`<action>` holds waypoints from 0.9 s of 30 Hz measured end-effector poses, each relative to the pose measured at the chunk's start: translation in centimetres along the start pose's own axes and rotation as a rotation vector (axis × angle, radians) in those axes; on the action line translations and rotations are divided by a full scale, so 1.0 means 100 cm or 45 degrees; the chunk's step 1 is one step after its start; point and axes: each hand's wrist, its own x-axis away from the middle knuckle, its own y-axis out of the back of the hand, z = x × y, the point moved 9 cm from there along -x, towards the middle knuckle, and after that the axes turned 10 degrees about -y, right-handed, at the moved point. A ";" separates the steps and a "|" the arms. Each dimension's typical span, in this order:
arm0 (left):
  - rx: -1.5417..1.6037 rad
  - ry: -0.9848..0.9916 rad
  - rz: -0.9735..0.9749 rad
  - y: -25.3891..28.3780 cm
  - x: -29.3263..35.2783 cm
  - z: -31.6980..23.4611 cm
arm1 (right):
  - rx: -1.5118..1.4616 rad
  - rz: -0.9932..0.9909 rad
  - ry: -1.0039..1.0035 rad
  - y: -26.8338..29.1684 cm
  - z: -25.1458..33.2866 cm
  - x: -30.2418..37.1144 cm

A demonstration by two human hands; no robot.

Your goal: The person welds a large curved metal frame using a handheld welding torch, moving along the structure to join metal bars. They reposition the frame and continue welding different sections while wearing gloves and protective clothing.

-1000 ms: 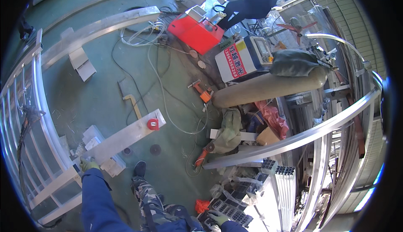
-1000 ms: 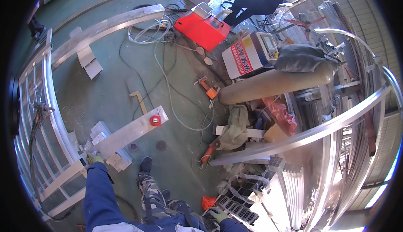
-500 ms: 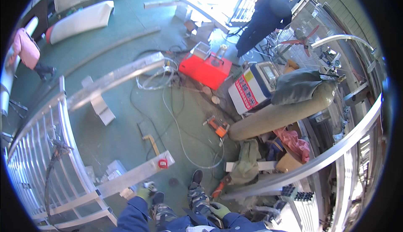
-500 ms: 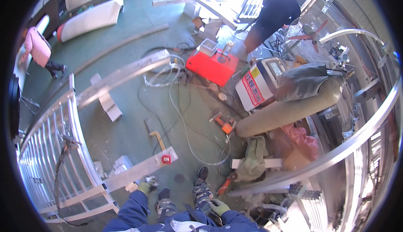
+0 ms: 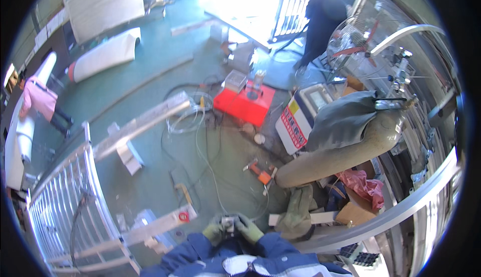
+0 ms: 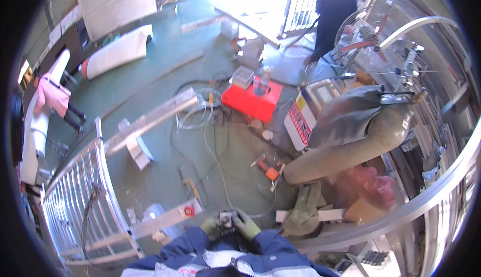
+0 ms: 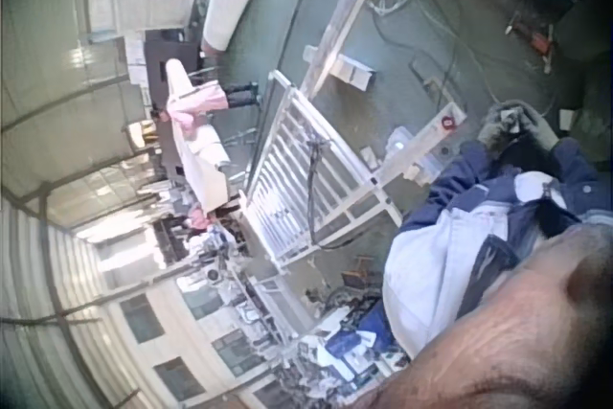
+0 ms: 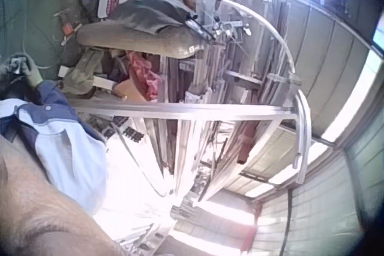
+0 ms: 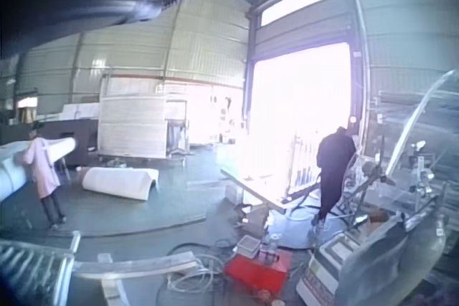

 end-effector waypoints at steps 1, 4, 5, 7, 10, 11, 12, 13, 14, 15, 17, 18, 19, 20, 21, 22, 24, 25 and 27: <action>-0.093 -0.003 -0.098 -0.014 0.002 -0.023 | 0.245 -0.202 -0.037 0.009 0.036 0.009; -0.086 -0.051 -0.115 -0.033 -0.032 -0.042 | -0.127 0.102 0.178 0.009 0.107 -0.005; -0.168 -0.029 -0.182 -0.027 -0.042 -0.047 | -0.179 0.125 0.140 0.013 0.115 -0.015; -0.024 -0.017 -0.054 -0.043 -0.065 -0.060 | -0.268 0.131 0.065 0.025 0.127 -0.030; -0.026 -0.062 -0.097 -0.028 -0.102 -0.074 | -0.115 -0.099 -0.022 0.051 0.105 -0.069; -0.010 -0.069 -0.104 -0.027 -0.118 -0.081 | -0.052 -0.204 -0.054 0.067 0.089 -0.088; 0.007 -0.078 -0.121 -0.022 -0.132 -0.091 | -0.020 -0.213 -0.108 0.072 0.095 -0.106; 0.024 -0.087 -0.140 -0.017 -0.146 -0.102 | 0.012 -0.220 -0.158 0.077 0.101 -0.123; 0.036 -0.097 -0.133 -0.012 -0.159 -0.114 | 0.037 -0.249 -0.166 0.081 0.110 -0.136; 0.055 -0.083 -0.174 -0.008 -0.171 -0.126 | 0.071 -0.292 -0.197 0.082 0.124 -0.148; 0.091 -0.059 -0.261 0.001 -0.193 -0.151 | 0.052 -0.303 -0.273 0.086 0.145 -0.182; 0.128 -0.042 -0.294 0.002 -0.204 -0.169 | -0.004 -0.267 -0.325 0.085 0.151 -0.199; 0.128 -0.074 -0.304 0.006 -0.214 -0.186 | -0.061 -0.232 -0.375 0.082 0.157 -0.216; 0.125 -0.107 -0.314 0.011 -0.223 -0.202 | -0.108 -0.225 -0.389 0.081 0.164 -0.232; 0.120 -0.151 -0.313 0.015 -0.235 -0.219 | -0.117 -0.226 -0.367 0.080 0.180 -0.248; 0.133 -0.138 -0.324 0.017 -0.240 -0.235 | -0.129 -0.227 -0.343 0.077 0.196 -0.264; 0.141 -0.240 -0.340 0.024 -0.262 -0.264 | -0.137 -0.191 -0.307 0.075 0.225 -0.295; 0.138 -0.293 -0.342 0.026 -0.272 -0.280 | -0.134 -0.156 -0.297 0.074 0.238 -0.310; 0.106 -0.239 -0.398 0.031 -0.283 -0.306 | -0.133 -0.107 -0.277 0.080 0.260 -0.341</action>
